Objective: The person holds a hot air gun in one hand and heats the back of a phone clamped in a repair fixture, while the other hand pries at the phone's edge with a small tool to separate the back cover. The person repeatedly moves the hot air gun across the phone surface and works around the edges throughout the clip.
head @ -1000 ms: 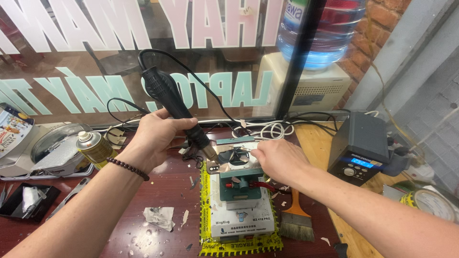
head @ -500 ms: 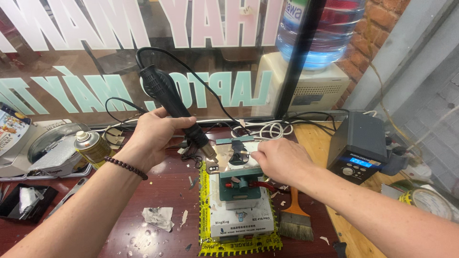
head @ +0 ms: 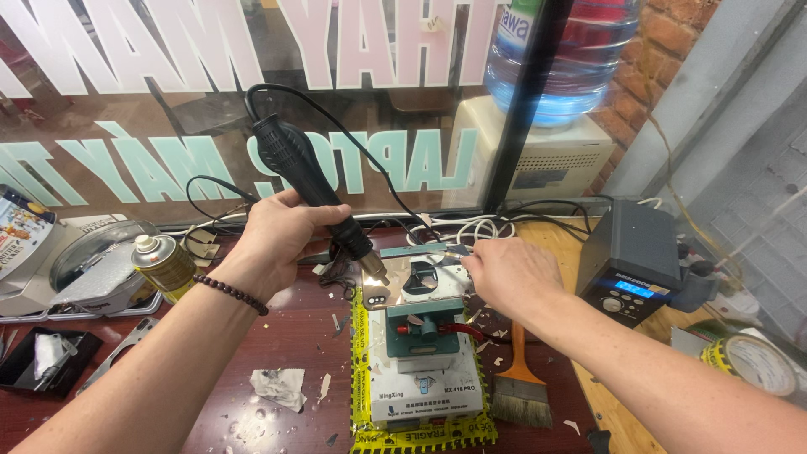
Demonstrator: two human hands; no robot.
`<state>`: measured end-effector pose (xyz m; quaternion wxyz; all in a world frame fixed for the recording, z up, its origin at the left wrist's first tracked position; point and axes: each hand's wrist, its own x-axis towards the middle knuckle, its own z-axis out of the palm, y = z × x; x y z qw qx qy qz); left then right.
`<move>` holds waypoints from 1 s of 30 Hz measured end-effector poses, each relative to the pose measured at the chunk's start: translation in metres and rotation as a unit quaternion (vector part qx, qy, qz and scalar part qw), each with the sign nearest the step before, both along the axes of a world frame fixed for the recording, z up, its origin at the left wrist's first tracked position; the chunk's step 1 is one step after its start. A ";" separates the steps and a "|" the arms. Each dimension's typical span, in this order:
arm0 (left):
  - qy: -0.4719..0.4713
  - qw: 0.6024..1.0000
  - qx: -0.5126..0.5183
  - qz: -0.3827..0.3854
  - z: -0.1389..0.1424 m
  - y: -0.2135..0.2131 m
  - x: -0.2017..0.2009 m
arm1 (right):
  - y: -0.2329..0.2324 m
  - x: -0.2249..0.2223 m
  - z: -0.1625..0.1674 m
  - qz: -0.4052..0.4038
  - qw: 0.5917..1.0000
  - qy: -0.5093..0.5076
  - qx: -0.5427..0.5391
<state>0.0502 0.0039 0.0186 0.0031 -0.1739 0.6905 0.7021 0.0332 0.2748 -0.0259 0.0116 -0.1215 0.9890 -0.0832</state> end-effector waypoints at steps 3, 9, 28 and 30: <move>0.000 1.000 0.013 0.018 0.000 0.001 -0.002 | 0.011 0.001 -0.006 0.046 0.998 0.036 -0.018; 0.007 1.000 0.005 0.010 -0.005 -0.002 -0.005 | 0.035 0.002 -0.003 -0.008 1.000 0.016 0.004; -0.005 0.999 -0.028 0.028 -0.012 0.005 -0.020 | 0.009 -0.010 -0.016 0.075 0.992 0.052 -0.087; 0.002 1.000 -0.023 0.022 -0.011 0.005 -0.019 | 0.010 -0.011 -0.016 0.075 0.993 0.041 -0.086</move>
